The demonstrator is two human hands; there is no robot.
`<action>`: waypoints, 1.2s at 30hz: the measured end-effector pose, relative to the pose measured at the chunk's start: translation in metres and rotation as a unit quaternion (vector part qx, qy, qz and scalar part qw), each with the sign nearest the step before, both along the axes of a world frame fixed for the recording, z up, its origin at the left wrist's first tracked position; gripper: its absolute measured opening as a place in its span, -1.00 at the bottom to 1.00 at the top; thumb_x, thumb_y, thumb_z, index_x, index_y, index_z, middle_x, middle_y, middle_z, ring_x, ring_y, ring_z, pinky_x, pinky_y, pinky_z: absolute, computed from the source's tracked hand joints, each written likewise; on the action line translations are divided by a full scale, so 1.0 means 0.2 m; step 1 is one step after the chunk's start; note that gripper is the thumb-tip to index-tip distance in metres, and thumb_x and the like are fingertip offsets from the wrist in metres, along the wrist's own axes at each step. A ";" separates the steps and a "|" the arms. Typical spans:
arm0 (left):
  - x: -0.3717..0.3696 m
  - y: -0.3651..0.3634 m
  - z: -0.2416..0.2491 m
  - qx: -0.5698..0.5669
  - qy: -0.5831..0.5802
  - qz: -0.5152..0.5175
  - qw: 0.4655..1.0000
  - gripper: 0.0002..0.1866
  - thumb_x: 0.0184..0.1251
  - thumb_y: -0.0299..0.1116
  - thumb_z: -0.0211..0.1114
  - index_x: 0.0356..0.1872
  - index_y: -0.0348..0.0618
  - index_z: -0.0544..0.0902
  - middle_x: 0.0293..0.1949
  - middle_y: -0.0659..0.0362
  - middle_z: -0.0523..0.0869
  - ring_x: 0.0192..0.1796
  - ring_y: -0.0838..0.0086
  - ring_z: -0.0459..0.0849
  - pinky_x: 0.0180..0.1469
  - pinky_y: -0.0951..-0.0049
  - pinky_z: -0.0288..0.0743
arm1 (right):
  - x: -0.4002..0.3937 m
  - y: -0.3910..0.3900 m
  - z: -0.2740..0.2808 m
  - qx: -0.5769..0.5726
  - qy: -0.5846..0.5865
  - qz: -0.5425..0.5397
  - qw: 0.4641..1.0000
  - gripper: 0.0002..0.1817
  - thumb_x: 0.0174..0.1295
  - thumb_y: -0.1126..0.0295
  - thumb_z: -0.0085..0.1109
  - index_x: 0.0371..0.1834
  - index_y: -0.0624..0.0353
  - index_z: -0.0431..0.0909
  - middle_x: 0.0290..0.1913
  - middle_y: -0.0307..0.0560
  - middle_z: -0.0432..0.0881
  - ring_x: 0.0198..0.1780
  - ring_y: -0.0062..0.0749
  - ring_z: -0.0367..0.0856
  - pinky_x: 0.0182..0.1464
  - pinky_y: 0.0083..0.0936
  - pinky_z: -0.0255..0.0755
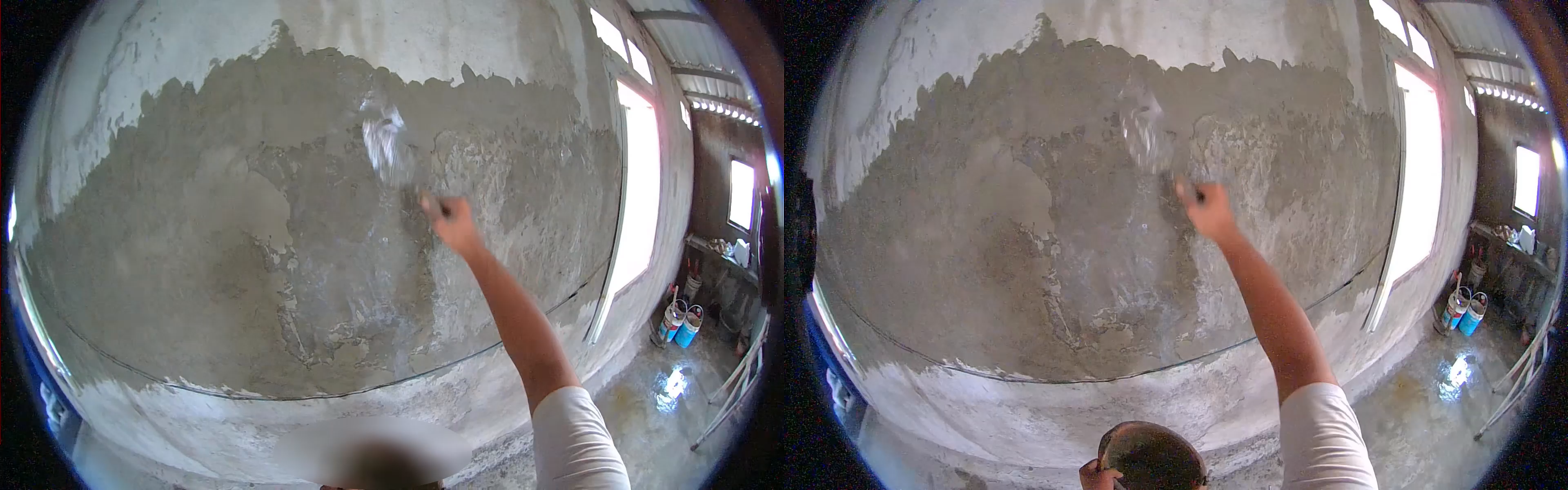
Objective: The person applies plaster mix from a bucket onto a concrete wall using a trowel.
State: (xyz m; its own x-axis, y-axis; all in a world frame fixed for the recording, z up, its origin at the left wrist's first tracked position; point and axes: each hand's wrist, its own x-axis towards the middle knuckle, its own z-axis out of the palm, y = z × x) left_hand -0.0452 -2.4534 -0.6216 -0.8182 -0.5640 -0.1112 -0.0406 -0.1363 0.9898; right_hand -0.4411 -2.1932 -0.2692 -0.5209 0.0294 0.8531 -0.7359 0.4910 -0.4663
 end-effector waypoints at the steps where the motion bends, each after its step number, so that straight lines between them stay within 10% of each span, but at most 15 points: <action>1: 0.01 0.02 0.01 -0.016 -0.005 -0.006 1.000 -0.91 0.07 -0.56 0.29 -0.36 -0.30 0.61 -0.54 0.18 0.55 -0.53 0.42 0.42 -0.44 0.31 0.34 | -0.01 0.03 -0.17 0.018 0.004 0.009 1.000 -0.43 0.37 -0.02 0.25 -0.41 0.42 0.56 -0.55 0.21 0.50 -0.48 -0.22 0.36 -0.34 -0.21 0.33; 11: -0.15 0.19 -0.16 -0.043 -0.067 -0.012 0.997 -0.86 0.15 -0.54 0.30 -0.26 -0.29 0.72 -0.55 0.13 0.60 -0.58 0.38 0.54 -0.51 0.34 0.41 | 1.06 0.70 -2.01 -0.016 -0.234 0.050 0.971 -0.77 0.31 0.28 0.28 -0.18 0.23 0.72 -0.56 0.02 0.57 -0.50 -0.63 0.44 -0.39 -0.49 0.46; 14: -0.24 0.30 -0.27 -0.047 -0.061 -0.054 0.996 -0.86 0.20 -0.53 0.27 -0.24 -0.30 0.71 -0.55 0.09 0.62 -0.61 0.35 0.58 -0.56 0.31 0.45 | 1.55 0.84 -2.34 0.024 -0.311 -0.083 0.946 -0.79 0.18 0.24 0.37 -0.38 0.16 0.68 -0.52 0.06 0.61 -0.48 -0.17 0.59 -0.37 -0.27 0.49; 19: -0.30 0.62 -0.15 -0.115 -0.143 -0.135 0.974 -0.74 0.09 -0.58 0.26 -0.15 -0.33 0.69 -0.51 0.08 0.63 -0.69 0.34 0.53 -0.65 0.25 0.41 | 1.99 1.02 -2.27 0.018 -0.226 -0.112 0.968 -0.91 0.09 0.41 0.44 -0.33 0.04 0.75 -0.43 0.01 0.68 -0.41 -0.01 0.65 -0.37 -0.22 0.49; 20: -0.36 0.57 -0.29 -0.278 -0.135 -0.178 0.934 -0.72 -0.16 -0.52 0.40 -0.30 -0.33 0.77 -0.51 0.25 0.67 -0.42 0.49 0.58 -0.31 0.37 0.48 | 2.02 1.06 -2.28 0.024 -0.214 -0.100 0.971 -0.89 0.07 0.42 0.44 -0.31 0.00 0.78 -0.39 -0.03 0.70 -0.39 -0.02 0.66 -0.36 -0.20 0.49; 29: -0.44 0.95 -0.22 -0.139 -0.089 -0.275 0.947 -0.80 -0.09 -0.49 0.39 -0.35 -0.27 0.75 -0.54 0.32 0.63 -0.48 0.56 0.53 -0.38 0.42 0.42 | 2.02 1.31 -2.49 0.254 -0.218 -0.150 0.930 -0.62 -0.08 0.48 0.26 -0.18 -0.21 0.80 -0.14 -0.20 0.65 -0.17 -0.08 0.59 -0.18 -0.14 0.53; 33: -0.52 0.97 -0.11 -0.226 -0.118 -0.322 0.912 -0.78 -0.11 -0.42 0.43 -0.34 -0.20 0.77 -0.56 0.25 0.63 -0.47 0.53 0.56 -0.35 0.35 0.46 | 2.04 1.26 -2.44 0.223 -0.394 -0.204 0.868 -0.89 -0.04 0.47 0.24 -0.41 0.03 0.64 -0.22 -0.01 0.66 -0.19 0.06 0.64 -0.22 -0.04 0.54; 36: -0.61 0.93 -0.12 -0.314 -0.089 -0.371 0.870 -0.43 -0.08 -0.28 0.35 0.12 -0.03 0.75 -0.35 0.03 0.78 -0.27 0.33 0.74 -0.08 0.32 0.59 | 2.03 1.20 -2.47 0.330 -0.537 -0.161 0.759 -0.87 0.10 0.30 0.30 -0.37 0.09 0.63 -0.38 0.04 0.67 -0.32 0.05 0.68 -0.25 -0.08 0.54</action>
State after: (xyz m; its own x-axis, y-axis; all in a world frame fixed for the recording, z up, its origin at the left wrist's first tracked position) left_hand -0.1667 -2.2683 -0.6458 -0.9841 0.1155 -0.1347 -0.0480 0.5576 0.8287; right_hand -0.0341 -1.9537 -0.7631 -0.9832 0.0541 -0.1743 0.1031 0.9526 -0.2861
